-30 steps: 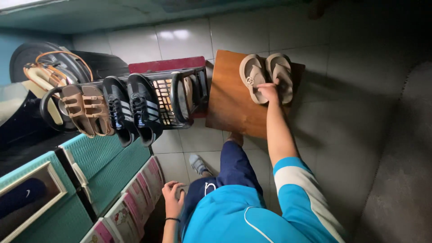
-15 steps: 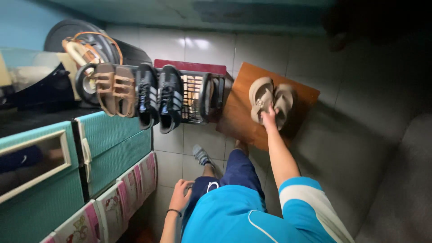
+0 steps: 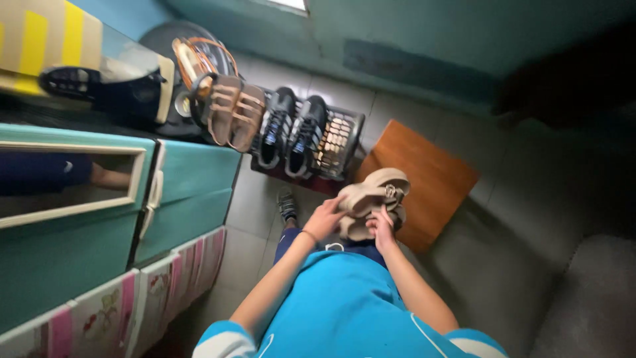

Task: Organize various shoes and sandals on a small wooden bench and in a nearby black basket.

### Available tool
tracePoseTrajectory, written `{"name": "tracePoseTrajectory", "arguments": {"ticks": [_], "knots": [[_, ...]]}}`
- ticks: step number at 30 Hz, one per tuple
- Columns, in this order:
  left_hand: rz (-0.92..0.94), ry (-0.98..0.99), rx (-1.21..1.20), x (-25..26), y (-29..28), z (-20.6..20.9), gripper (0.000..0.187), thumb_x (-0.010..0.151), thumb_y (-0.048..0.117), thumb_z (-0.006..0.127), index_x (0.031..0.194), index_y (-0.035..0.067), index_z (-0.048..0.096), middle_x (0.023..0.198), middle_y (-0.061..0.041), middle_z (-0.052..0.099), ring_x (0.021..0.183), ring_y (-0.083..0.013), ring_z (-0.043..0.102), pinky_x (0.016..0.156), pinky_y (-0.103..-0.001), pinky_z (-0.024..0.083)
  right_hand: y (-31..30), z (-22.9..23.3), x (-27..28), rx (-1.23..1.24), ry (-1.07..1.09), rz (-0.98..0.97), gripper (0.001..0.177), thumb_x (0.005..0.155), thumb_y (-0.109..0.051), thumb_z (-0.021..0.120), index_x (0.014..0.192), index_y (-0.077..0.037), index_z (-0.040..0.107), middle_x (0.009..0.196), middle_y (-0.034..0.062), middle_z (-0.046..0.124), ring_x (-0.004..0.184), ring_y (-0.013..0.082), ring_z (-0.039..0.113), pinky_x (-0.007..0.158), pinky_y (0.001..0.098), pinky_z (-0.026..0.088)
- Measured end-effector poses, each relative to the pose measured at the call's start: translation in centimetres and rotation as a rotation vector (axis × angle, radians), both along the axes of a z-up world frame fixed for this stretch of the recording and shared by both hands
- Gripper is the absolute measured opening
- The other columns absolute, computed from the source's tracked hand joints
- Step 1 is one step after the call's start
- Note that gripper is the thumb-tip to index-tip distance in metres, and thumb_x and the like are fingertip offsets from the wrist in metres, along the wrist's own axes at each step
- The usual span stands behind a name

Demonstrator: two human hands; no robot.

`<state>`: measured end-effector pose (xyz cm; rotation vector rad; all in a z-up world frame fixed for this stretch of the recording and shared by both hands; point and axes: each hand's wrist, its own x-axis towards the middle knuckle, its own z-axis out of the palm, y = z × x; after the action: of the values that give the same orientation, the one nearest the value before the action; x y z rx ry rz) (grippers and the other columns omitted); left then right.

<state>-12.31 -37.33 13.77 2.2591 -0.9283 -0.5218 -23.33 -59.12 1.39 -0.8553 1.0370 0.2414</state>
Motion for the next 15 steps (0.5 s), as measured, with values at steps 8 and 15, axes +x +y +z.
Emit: {"name": "tracePoseTrajectory", "arguments": {"ticks": [8,15], "knots": [[-0.439,-0.303,0.031,4.9,4.3,1.7,0.052,0.069,0.035,0.072,0.12,0.029,0.073,0.162,-0.009,0.028,0.137,-0.0313,0.041,0.105,-0.049,0.043,11.3,4.5,1.1,-0.193,-0.073,-0.2,0.028,0.102,-0.033,0.054,0.118,-0.01,0.059,0.081,0.0002,0.062,0.065,0.0104,0.062,0.046,0.0243,0.04],[-0.679,-0.355,0.093,6.6,15.0,0.4,0.057,0.07,0.03,0.076,0.125,0.02,0.071,0.167,-0.008,0.032,0.122,-0.0303,0.049,0.088,-0.043,0.05,25.8,11.3,0.4,-0.352,-0.121,-0.334,0.043,0.096,-0.016,0.057,0.139,-0.01,0.054,0.091,-0.0032,0.053,0.067,0.0087,0.058,0.048,0.0242,0.038]]}}
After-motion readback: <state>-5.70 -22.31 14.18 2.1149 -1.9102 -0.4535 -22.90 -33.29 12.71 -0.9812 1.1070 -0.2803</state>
